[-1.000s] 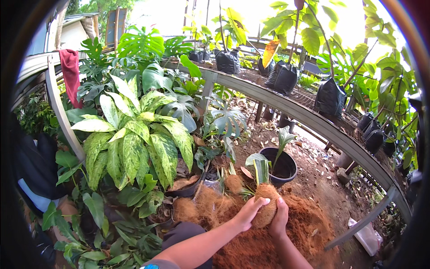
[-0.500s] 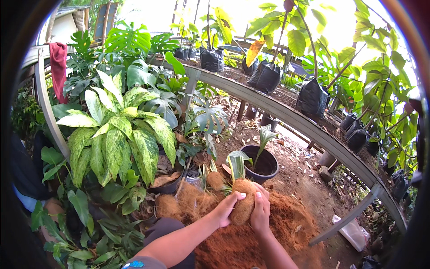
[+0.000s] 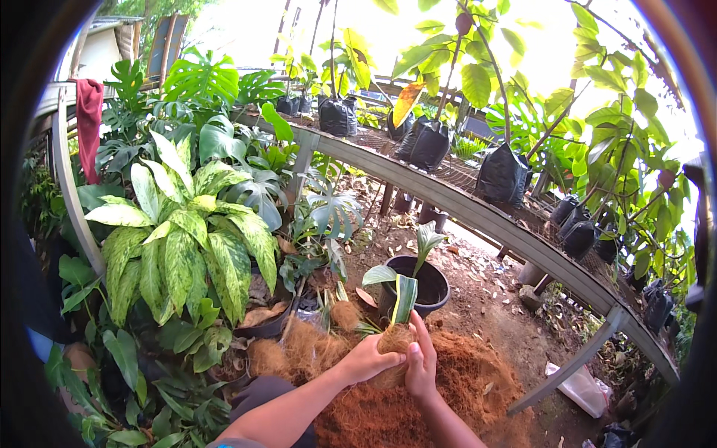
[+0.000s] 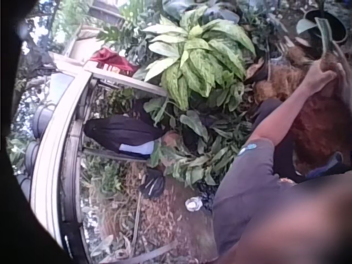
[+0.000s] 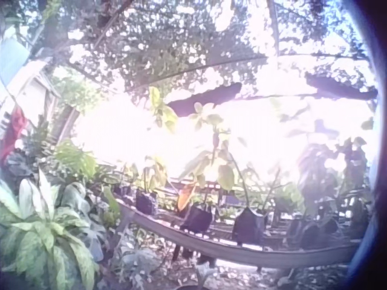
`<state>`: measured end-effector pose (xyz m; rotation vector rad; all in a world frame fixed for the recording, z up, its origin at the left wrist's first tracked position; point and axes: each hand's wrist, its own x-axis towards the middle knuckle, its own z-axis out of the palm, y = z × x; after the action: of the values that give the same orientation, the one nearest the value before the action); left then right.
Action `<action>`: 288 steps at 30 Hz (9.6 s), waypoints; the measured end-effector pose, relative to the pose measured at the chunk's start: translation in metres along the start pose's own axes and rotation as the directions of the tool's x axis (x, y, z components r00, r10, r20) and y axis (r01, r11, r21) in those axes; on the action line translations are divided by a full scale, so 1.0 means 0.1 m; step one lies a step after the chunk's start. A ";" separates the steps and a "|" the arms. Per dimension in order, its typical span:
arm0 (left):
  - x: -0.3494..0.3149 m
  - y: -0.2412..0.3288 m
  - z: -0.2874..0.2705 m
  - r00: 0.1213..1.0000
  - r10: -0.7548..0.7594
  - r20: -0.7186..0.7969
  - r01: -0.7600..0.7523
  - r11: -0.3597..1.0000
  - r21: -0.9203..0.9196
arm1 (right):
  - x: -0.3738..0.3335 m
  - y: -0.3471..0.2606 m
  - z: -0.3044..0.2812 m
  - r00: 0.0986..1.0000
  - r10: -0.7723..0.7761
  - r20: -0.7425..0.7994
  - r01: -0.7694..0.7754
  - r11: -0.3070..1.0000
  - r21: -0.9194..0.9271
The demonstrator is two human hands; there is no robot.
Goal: The person wraps a small plant in coir by hand, repeatedly compressing and shaping the material around the plant's base. The person continues to adjust the coir and the plant, ensuring the wrapping is secure.
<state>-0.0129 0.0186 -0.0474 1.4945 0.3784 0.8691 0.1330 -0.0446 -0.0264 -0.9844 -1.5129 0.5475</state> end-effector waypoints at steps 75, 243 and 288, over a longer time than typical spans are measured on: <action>0.08 0.06 0.17 0.958 -0.282 -0.057 0.212 0.826 -0.522 | 0.12 -0.05 -0.13 0.989 -0.128 0.072 0.146 0.920 -0.364; -0.34 0.31 -1.66 0.665 -0.019 -0.746 -0.256 0.934 -0.251 | -0.91 3.65 1.61 0.481 0.750 0.454 0.021 0.508 -0.861; -0.56 0.51 -1.59 0.547 0.074 -0.834 -0.288 0.952 -0.105 | 1.04 1.58 1.52 0.919 0.135 0.369 0.045 0.897 -0.441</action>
<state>-0.1752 0.0839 -0.0292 0.8118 0.7868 1.7320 0.0348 0.1540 -0.1246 -1.3185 -2.0384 0.4584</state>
